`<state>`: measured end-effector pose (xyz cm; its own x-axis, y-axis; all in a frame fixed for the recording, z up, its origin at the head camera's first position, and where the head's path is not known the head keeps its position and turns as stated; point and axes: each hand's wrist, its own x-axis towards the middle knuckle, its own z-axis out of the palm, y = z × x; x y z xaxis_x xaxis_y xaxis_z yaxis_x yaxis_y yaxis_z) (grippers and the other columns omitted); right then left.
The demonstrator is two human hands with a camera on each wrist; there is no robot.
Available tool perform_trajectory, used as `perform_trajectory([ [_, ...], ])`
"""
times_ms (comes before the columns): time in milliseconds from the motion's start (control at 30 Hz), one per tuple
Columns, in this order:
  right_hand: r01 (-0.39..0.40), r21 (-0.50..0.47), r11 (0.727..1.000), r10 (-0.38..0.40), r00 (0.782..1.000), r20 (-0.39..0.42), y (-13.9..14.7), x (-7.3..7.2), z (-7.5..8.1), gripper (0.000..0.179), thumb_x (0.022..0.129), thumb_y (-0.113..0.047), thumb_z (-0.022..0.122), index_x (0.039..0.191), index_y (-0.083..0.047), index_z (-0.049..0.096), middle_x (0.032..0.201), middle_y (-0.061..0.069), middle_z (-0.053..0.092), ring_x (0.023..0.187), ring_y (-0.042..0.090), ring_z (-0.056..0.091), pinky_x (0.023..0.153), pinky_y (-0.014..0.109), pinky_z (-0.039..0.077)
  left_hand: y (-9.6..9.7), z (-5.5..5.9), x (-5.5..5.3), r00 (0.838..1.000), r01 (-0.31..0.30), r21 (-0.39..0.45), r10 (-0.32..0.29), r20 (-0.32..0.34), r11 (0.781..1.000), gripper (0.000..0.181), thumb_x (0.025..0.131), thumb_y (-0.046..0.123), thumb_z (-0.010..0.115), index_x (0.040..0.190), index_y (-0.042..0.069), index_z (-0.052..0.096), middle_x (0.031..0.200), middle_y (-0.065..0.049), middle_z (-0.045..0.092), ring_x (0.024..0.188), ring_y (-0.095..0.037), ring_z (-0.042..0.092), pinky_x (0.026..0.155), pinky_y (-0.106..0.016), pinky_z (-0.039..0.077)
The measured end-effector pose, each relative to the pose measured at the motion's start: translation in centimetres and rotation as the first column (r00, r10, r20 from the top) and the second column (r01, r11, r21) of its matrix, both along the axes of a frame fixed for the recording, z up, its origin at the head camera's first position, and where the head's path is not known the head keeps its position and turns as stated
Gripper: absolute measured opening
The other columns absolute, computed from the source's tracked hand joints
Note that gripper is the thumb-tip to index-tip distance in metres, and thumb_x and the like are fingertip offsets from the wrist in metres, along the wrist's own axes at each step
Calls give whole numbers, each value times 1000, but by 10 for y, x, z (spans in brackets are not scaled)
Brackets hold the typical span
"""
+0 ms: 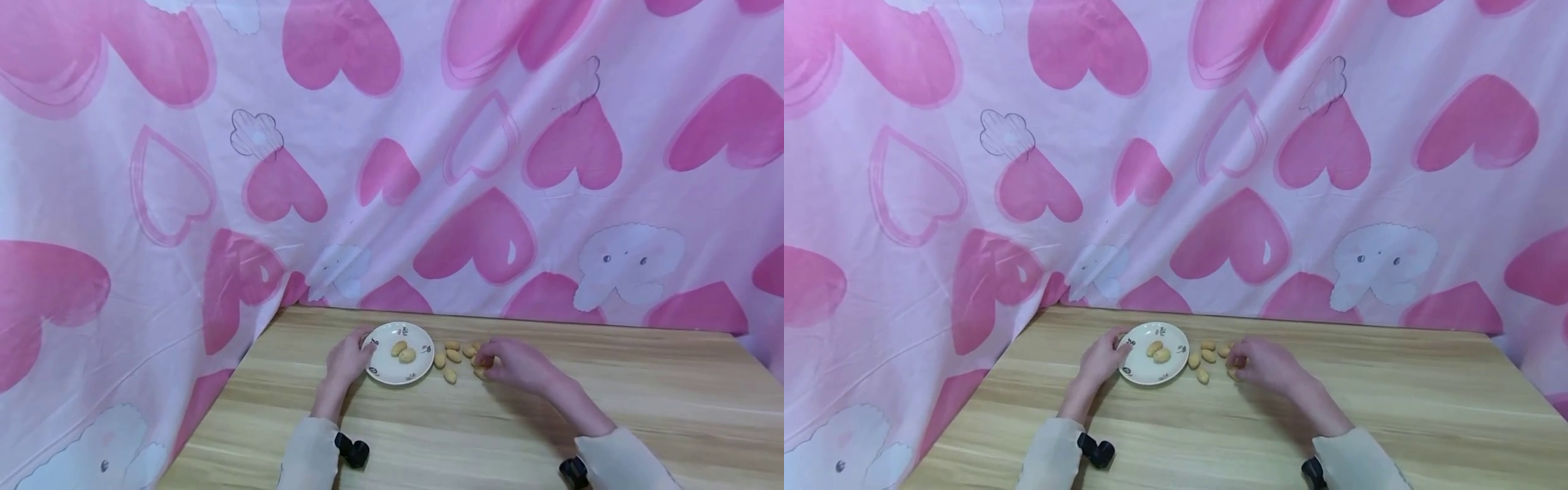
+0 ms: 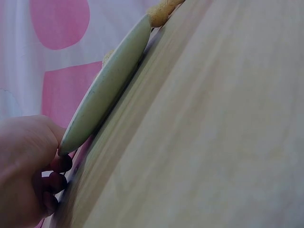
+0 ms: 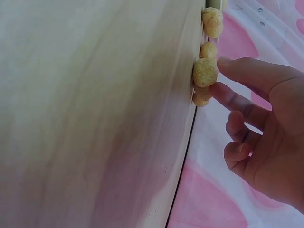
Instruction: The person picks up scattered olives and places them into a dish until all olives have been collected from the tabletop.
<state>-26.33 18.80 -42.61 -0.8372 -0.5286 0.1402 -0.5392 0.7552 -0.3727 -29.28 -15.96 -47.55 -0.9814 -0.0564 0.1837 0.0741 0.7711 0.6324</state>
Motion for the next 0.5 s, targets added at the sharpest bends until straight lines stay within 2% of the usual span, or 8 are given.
perform_trajectory([
  [267, 30, 23, 999, -32, 998, 56, 0, -3, -4, 19, 80, -6, 74, 90, -22, 73, 86, -11, 67, 82, 8, 58, 74, 32, 53, 2, 1, 1, 1000, -4, 12, 4, 17, 1000, 40, 93, 26, 66, 131, 16, 64, 129, -10, 68, 117, -36, 63, 99, -54, 45],
  [500, 44, 19, 999, -46, 996, 72, -3, -6, 2, 19, 80, -6, 75, 91, -21, 74, 88, -9, 68, 80, 9, 57, 73, 32, 53, 1, 1, -2, 1000, -5, 17, 5, 17, 1000, 39, 93, 27, 65, 131, 17, 64, 130, -9, 68, 119, -35, 62, 100, -54, 45],
])
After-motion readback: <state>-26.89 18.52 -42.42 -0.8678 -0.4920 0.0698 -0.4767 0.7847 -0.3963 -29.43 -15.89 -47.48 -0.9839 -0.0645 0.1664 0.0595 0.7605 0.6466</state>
